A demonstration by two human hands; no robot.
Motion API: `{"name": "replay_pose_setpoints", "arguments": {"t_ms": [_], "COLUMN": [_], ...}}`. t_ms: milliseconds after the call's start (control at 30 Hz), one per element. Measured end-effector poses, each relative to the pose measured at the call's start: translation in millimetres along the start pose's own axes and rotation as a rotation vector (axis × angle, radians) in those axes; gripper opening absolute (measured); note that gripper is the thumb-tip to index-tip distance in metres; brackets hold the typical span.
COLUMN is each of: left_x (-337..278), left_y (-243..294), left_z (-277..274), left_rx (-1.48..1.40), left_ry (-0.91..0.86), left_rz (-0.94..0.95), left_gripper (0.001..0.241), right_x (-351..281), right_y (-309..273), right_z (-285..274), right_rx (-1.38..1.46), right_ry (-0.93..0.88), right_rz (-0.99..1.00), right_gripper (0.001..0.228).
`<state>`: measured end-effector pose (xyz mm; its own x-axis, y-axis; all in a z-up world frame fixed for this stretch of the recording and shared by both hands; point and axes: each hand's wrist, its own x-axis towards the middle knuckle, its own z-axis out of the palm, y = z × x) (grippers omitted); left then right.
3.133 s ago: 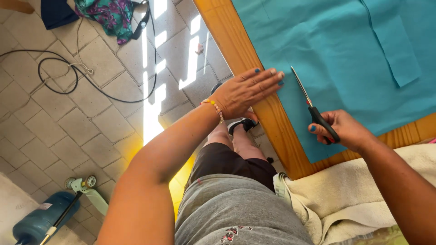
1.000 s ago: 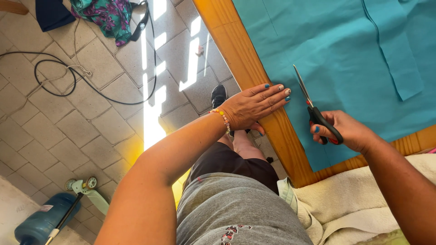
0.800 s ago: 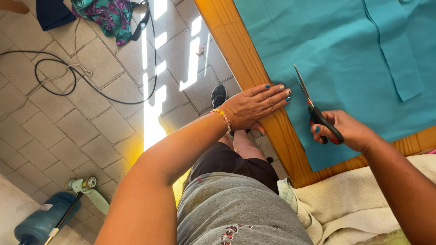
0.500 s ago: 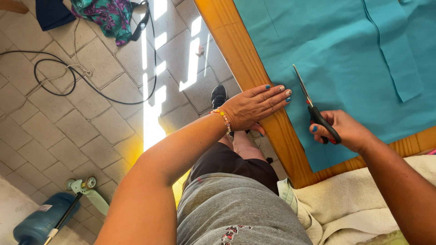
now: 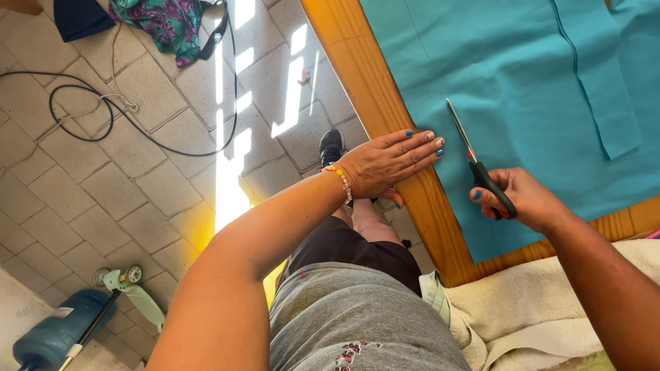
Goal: The person cuts a large piece of teal fabric on a wooden table using scissors. They make several straight cuts along the fabric, then fold and smooth the material before making additional cuts.
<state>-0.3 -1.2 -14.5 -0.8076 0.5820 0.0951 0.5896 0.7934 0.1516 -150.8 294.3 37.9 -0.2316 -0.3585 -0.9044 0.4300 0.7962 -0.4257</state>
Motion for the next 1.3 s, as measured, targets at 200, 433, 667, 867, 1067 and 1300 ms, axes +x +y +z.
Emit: {"name": "replay_pose_setpoints", "arguments": {"t_ms": [200, 433, 667, 867, 1067, 1300], "left_x": [0, 0, -1, -1, 0, 0], "left_y": [0, -1, -1, -1, -1, 0], "left_z": [0, -1, 0, 2, 2, 2], "left_rx": [-0.007, -0.024, -0.023, -0.028, -0.032, -0.031], "left_ry": [-0.01, -0.002, 0.008, 0.004, 0.006, -0.004], "left_rz": [0.0, 0.006, 0.001, 0.011, 0.01, -0.001], "left_gripper": [0.124, 0.122, 0.123, 0.124, 0.125, 0.126], "right_x": [-2, 1, 6, 6, 9, 13], "right_y": [-27, -35, -28, -29, -46, -60], "right_z": [0, 1, 1, 1, 1, 2], "right_rx": [-0.108, -0.107, -0.064, -0.048, -0.1, -0.145], "right_ry": [-0.039, -0.042, -0.005, 0.002, -0.029, -0.038], "right_rz": [0.004, 0.001, -0.014, -0.027, -0.023, -0.048], "right_gripper": [0.026, 0.029, 0.034, 0.036, 0.033, 0.035]}}
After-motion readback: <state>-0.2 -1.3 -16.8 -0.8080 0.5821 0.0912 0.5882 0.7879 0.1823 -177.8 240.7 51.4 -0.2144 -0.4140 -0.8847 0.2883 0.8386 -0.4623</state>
